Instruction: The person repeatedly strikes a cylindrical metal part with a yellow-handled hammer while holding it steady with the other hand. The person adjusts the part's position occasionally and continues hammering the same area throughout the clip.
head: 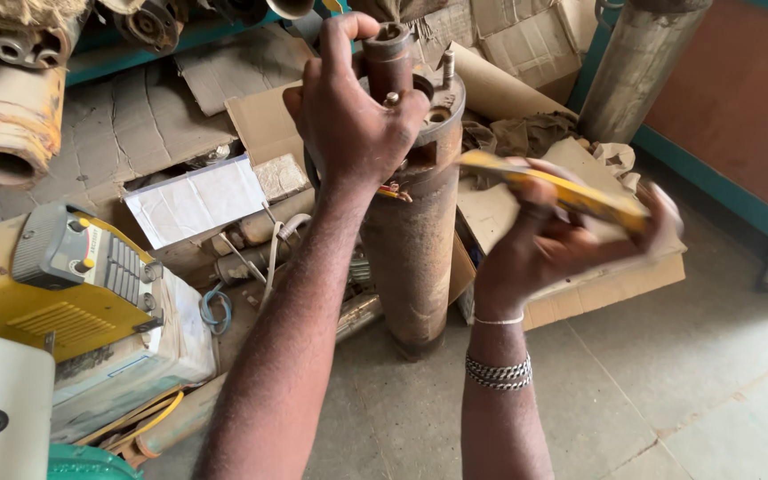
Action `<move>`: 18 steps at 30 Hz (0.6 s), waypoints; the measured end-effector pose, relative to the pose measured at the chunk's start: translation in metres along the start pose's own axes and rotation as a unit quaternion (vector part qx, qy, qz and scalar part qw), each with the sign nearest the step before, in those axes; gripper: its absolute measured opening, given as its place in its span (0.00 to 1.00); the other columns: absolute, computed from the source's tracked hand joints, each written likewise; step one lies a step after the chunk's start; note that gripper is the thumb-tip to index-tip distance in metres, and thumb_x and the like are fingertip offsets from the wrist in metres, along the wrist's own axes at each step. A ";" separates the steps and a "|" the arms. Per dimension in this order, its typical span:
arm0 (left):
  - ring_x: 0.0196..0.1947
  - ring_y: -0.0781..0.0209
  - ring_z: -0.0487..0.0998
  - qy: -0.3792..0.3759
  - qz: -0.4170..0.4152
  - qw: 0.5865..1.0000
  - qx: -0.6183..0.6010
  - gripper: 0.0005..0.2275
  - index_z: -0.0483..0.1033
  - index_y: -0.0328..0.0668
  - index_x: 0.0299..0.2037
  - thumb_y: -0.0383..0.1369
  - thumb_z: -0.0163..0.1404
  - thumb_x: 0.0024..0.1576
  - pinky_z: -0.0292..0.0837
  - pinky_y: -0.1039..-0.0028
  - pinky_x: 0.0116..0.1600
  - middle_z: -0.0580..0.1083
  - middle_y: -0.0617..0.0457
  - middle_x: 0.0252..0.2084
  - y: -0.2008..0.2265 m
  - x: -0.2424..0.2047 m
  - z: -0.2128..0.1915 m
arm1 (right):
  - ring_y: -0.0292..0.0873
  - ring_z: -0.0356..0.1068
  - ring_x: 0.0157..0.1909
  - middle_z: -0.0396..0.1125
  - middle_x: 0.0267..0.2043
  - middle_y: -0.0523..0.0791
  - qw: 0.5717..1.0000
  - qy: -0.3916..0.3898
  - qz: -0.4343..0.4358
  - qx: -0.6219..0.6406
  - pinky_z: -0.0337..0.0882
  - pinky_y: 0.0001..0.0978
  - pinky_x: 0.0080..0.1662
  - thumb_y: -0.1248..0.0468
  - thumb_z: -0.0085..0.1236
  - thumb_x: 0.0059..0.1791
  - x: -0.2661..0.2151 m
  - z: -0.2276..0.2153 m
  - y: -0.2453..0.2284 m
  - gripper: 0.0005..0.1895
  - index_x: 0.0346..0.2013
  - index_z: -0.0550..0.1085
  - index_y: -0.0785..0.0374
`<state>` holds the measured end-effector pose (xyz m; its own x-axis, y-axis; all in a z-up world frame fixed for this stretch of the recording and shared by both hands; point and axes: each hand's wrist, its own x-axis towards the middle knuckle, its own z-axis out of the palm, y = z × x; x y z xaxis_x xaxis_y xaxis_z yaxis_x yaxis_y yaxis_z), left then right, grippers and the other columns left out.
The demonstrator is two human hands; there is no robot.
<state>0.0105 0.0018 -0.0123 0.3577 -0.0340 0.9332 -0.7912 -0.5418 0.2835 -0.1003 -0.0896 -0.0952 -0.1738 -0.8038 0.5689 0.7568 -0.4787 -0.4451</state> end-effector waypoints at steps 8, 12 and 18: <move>0.42 0.63 0.77 0.004 0.005 1.000 -0.021 0.26 0.66 0.57 0.55 0.36 0.61 0.45 0.63 0.62 0.54 0.75 0.62 0.38 -0.002 0.002 0.003 | 0.54 0.79 0.51 0.57 0.67 0.59 0.994 -0.003 0.070 0.081 0.85 0.43 0.54 0.63 0.64 0.58 0.000 -0.020 0.008 0.46 0.73 0.36 0.51; 0.41 0.62 0.77 -0.010 -0.005 1.000 0.001 0.25 0.67 0.57 0.54 0.36 0.61 0.44 0.61 0.60 0.54 0.75 0.63 0.37 0.001 0.000 -0.002 | 0.55 0.75 0.55 0.68 0.59 0.52 0.995 -0.030 -0.034 -0.091 0.79 0.49 0.64 0.67 0.63 0.60 -0.001 -0.015 0.020 0.52 0.77 0.28 0.46; 0.42 0.61 0.76 -0.017 -0.021 1.000 0.004 0.26 0.68 0.55 0.54 0.36 0.61 0.43 0.60 0.61 0.54 0.73 0.61 0.37 0.012 0.003 -0.007 | 0.52 0.79 0.52 0.61 0.66 0.54 0.996 0.002 0.065 0.067 0.84 0.40 0.55 0.64 0.66 0.57 0.006 -0.016 0.009 0.50 0.73 0.34 0.51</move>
<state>-0.0010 0.0008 -0.0044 0.4069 -0.0408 0.9126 -0.7718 -0.5498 0.3196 -0.1045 -0.1046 -0.1068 -0.0717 -0.8570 0.5104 0.8500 -0.3202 -0.4183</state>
